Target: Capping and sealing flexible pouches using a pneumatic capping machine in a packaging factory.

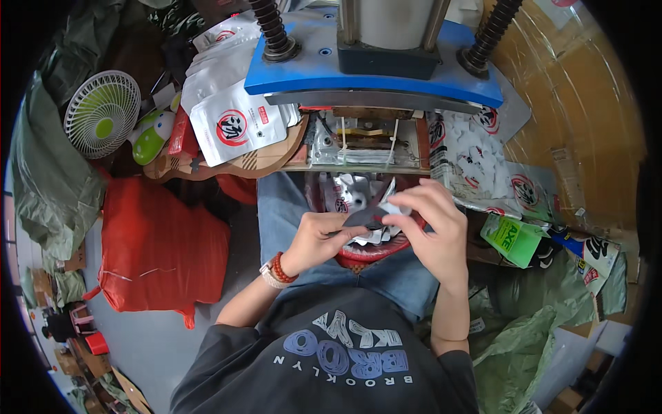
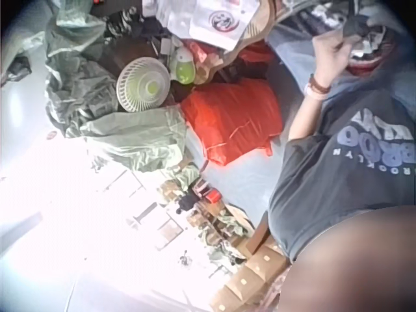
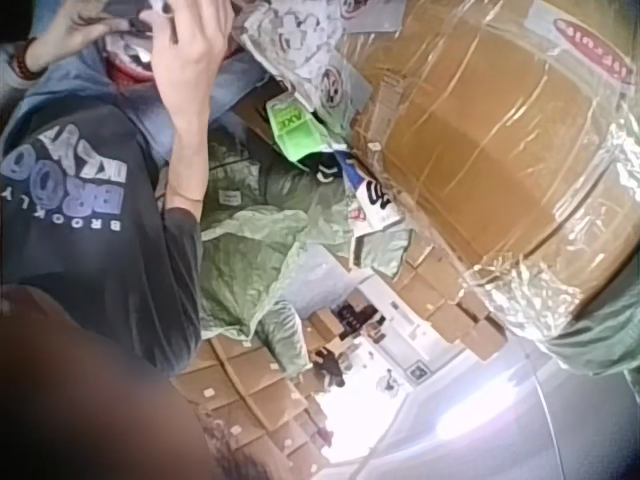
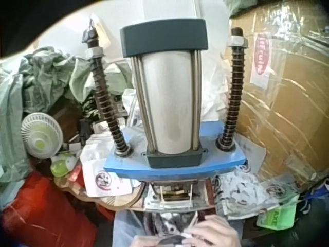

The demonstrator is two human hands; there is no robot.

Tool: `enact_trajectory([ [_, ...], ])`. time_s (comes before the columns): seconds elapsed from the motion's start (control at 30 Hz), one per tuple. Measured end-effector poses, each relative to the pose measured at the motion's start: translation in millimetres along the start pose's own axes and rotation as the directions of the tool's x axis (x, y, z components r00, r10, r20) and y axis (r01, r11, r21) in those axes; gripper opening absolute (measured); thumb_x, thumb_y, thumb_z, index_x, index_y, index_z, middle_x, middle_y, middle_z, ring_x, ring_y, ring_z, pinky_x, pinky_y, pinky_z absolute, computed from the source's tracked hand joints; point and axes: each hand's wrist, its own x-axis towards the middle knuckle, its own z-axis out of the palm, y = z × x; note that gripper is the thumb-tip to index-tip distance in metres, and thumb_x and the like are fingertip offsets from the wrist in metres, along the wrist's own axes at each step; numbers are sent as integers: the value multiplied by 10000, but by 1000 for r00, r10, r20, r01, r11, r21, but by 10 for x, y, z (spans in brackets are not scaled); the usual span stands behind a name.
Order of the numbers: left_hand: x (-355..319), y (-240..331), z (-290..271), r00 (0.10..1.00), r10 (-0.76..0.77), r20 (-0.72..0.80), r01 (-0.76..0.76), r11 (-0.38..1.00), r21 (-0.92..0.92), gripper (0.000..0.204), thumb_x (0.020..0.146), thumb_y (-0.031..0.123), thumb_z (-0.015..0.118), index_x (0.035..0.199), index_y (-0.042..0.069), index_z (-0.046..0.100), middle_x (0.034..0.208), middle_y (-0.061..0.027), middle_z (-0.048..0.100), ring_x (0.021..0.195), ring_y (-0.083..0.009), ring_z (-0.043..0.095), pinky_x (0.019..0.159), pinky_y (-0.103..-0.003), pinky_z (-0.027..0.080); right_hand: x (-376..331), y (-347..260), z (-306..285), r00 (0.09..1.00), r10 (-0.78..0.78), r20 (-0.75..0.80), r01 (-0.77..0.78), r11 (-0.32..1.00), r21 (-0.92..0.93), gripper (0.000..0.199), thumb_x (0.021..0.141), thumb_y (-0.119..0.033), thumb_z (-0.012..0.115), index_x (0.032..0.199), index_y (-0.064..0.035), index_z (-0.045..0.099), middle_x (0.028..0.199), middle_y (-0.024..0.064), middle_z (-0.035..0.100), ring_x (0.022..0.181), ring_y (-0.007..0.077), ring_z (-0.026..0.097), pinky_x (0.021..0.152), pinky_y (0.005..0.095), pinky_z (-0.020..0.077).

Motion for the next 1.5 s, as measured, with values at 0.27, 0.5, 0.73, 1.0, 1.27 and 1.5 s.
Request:
enact_trajectory([
  [0.27, 51, 261, 4, 952, 173, -251, -130, 975, 180, 420, 615, -131, 608, 981, 29, 737, 981, -101, 734, 952, -241, 702, 836, -316, 544, -302, 36, -149, 909, 261, -325, 72, 670, 739, 295, 604, 13, 833, 845, -34, 670, 903, 106, 707, 892, 206, 672, 1074, 485, 367],
  [0.5, -37, 573, -188, 938, 327, -117, -250, 870, 425, 375, 647, -48, 673, 1007, 43, 723, 985, -106, 723, 928, -247, 705, 786, -322, 565, -296, -68, -244, 998, -66, -11, 66, 996, 65, 326, 560, -77, 847, 860, -39, 724, 850, 63, 698, 783, 203, 660, 1078, 496, 362],
  [0.73, -69, 162, 96, 993, 37, -108, -31, 998, 57, 184, 844, 48, 681, 1015, -3, 721, 910, -100, 733, 816, -184, 712, 713, -280, 551, -343, 61, -92, 997, -9, 72, 11, 999, -36, 463, 610, -179, 831, 1032, -30, 713, 915, 78, 685, 853, 239, 650, 1062, 522, 373],
  [1.0, 443, -41, 52, 834, -542, -102, 330, 638, -696, 254, 904, 221, 699, 929, -32, 713, 834, -41, 716, 704, -53, 629, 618, -211, 495, -192, 263, -545, 959, 132, -251, -187, 959, -212, 468, 877, -233, 661, 1257, 15, 544, 1285, 164, 585, 1235, 296, 511, 1097, 446, 308],
  [1.27, 712, -232, -125, 848, -529, -25, 401, 672, -623, 309, 870, 209, 723, 1064, -23, 661, 974, -68, 700, 861, -119, 632, 785, -273, 498, -249, 945, -298, 925, 381, -4, -294, 705, -646, 374, 1034, -284, 353, 1176, -23, 579, 1157, 154, 597, 1104, 351, 514, 1043, 443, 297],
  [1.5, 229, -703, -974, 878, 14, -478, 439, 371, 818, 1015, 697, 501, 779, 1499, 129, 278, 1546, -125, 287, 1449, -362, 184, 1094, -667, 134, -395, 960, -566, 935, 324, 148, -247, 889, -386, 282, 988, -200, 497, 1199, -28, 571, 1159, 112, 623, 1089, 242, 556, 1057, 391, 313],
])
